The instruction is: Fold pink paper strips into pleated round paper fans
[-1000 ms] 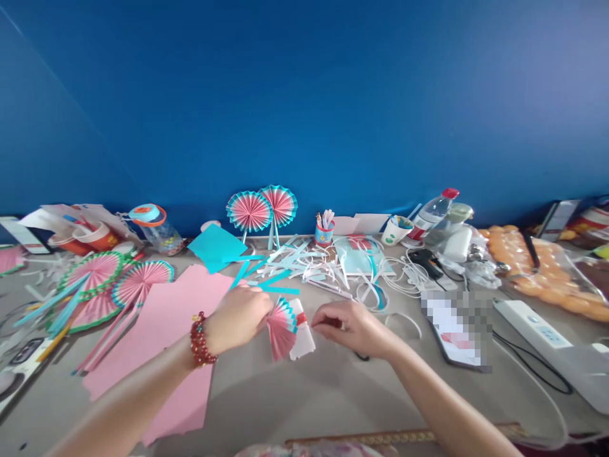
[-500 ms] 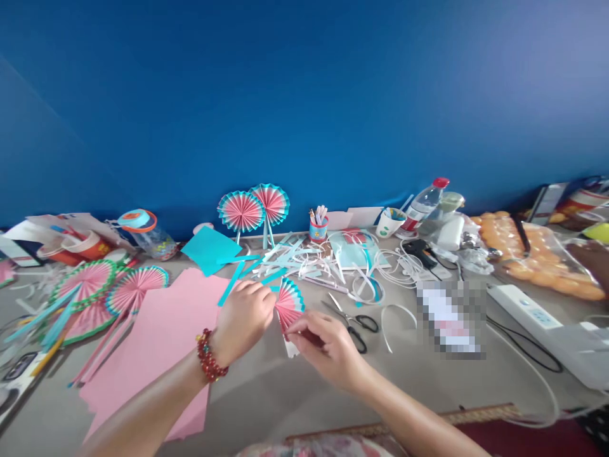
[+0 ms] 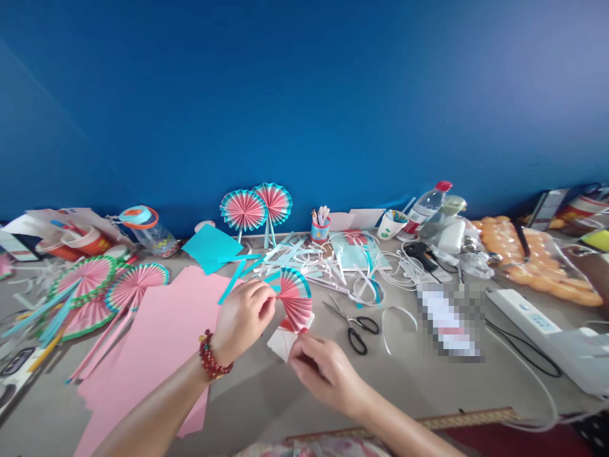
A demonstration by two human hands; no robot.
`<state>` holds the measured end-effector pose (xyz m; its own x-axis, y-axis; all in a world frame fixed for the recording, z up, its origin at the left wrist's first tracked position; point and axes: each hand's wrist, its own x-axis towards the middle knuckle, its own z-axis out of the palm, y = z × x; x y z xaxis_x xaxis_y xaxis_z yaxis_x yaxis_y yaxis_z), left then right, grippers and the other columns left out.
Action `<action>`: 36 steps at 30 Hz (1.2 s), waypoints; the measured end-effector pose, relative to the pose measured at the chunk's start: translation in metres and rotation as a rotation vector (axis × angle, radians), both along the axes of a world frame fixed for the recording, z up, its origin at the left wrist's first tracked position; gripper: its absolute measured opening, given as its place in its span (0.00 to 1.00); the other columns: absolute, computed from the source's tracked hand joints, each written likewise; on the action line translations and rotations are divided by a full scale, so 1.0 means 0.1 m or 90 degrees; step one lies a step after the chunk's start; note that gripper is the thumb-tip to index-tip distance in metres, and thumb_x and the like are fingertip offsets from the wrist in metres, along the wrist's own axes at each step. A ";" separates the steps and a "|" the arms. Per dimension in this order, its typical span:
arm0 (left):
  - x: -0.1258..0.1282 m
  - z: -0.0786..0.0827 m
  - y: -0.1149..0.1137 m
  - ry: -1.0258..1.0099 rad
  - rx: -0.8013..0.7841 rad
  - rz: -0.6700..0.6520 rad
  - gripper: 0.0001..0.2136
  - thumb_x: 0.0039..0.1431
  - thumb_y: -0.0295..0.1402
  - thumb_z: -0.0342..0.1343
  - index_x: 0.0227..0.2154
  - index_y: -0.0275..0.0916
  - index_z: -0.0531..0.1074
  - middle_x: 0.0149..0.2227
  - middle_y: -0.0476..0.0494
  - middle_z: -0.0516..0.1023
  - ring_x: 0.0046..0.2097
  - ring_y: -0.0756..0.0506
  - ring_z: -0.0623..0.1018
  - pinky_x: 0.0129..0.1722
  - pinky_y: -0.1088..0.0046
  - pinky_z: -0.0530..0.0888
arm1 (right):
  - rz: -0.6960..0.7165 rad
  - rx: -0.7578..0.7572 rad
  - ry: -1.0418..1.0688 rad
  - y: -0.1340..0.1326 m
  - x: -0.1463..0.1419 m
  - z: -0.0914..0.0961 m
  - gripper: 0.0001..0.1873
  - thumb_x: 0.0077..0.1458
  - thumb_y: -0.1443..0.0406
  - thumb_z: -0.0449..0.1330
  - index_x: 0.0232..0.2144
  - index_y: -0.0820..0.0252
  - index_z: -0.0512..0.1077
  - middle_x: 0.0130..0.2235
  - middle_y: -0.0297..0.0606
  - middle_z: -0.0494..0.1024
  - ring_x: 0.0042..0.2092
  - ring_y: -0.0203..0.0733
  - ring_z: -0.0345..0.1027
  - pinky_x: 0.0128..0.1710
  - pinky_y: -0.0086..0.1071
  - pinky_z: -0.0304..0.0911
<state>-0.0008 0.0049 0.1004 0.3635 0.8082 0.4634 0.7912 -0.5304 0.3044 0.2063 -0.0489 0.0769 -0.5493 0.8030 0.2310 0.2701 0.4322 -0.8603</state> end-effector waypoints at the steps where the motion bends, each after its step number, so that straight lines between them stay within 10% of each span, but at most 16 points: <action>1: -0.01 0.00 0.00 -0.020 -0.006 0.002 0.07 0.61 0.24 0.49 0.30 0.39 0.69 0.32 0.46 0.76 0.37 0.45 0.75 0.40 0.68 0.70 | -0.018 -0.040 0.006 -0.03 0.00 -0.04 0.06 0.57 0.70 0.51 0.29 0.59 0.65 0.23 0.28 0.63 0.24 0.31 0.55 0.25 0.24 0.51; 8: -0.06 0.08 -0.03 -0.100 0.007 0.014 0.04 0.61 0.26 0.51 0.32 0.39 0.69 0.33 0.45 0.76 0.37 0.46 0.74 0.39 0.68 0.72 | -0.125 -0.096 0.041 -0.10 -0.03 -0.25 0.13 0.64 0.62 0.51 0.41 0.59 0.75 0.21 0.28 0.65 0.21 0.31 0.53 0.22 0.25 0.49; 22: 0.09 -0.13 -0.09 -0.008 0.175 0.017 0.05 0.58 0.22 0.54 0.34 0.38 0.69 0.35 0.43 0.77 0.41 0.43 0.75 0.46 0.62 0.72 | -0.020 0.305 0.050 -0.08 -0.02 -0.19 0.15 0.62 0.72 0.51 0.50 0.61 0.69 0.23 0.31 0.73 0.21 0.32 0.63 0.23 0.26 0.55; 36: 0.03 -0.01 -0.10 -0.229 -0.044 0.029 0.05 0.62 0.27 0.51 0.31 0.39 0.70 0.32 0.44 0.76 0.36 0.45 0.75 0.39 0.68 0.72 | -0.129 0.165 0.047 -0.13 0.04 -0.40 0.13 0.62 0.68 0.51 0.43 0.59 0.75 0.24 0.35 0.77 0.21 0.34 0.66 0.25 0.26 0.62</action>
<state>0.0018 -0.0052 0.0998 0.1505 0.8533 0.4992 0.6495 -0.4660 0.6008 0.2104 -0.0616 0.0371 -0.3590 0.8038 0.4744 0.3146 0.5827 -0.7493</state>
